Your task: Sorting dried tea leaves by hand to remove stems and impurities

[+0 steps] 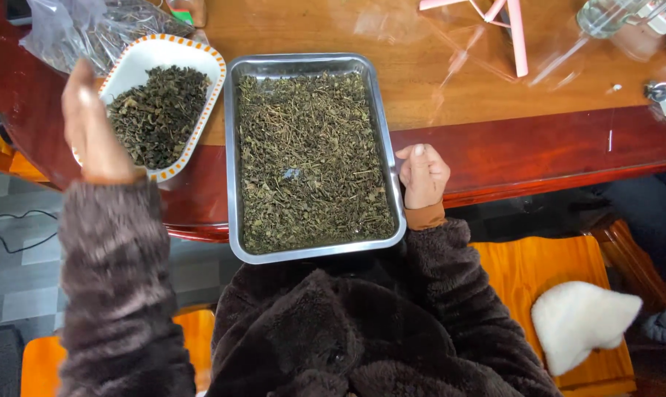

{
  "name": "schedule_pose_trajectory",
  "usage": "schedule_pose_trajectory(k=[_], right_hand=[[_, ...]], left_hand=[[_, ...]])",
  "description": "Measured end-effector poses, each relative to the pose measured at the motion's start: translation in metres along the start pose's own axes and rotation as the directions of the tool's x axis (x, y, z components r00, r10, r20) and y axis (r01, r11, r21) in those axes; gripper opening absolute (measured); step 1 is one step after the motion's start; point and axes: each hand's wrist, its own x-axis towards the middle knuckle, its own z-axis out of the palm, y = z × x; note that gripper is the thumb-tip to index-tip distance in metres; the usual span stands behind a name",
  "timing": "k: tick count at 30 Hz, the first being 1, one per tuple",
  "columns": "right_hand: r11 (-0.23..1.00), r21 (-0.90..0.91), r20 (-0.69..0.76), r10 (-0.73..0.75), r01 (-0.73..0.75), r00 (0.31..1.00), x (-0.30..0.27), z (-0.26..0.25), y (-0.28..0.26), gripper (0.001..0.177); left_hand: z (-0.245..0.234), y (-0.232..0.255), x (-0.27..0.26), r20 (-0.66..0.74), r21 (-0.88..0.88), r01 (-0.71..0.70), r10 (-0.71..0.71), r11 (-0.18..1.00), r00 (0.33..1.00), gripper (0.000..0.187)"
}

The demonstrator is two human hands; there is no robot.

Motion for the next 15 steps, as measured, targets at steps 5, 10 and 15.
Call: schedule_pose_trajectory(k=[5, 10, 15], right_hand=[[0.992, -0.128, 0.046, -0.009, 0.015, 0.999, -0.001, 0.002, 0.001, 0.039], [0.99, -0.142, 0.086, 0.008, 0.005, 0.996, -0.001, 0.004, -0.005, 0.033], [0.973, -0.216, 0.058, -0.077, 0.088, 0.995, -0.012, 0.007, -0.035, 0.018]], left_hand=[[-0.015, -0.052, -0.068, -0.332, -0.184, -0.553, 0.478, 0.813, 0.813, 0.045], [-0.014, -0.079, -0.126, -0.275, 0.013, -0.503, 0.487, 0.864, 0.829, 0.036], [-0.033, -0.106, -0.126, -0.17, 0.151, -0.625, 0.643, 0.766, 0.747, 0.021]])
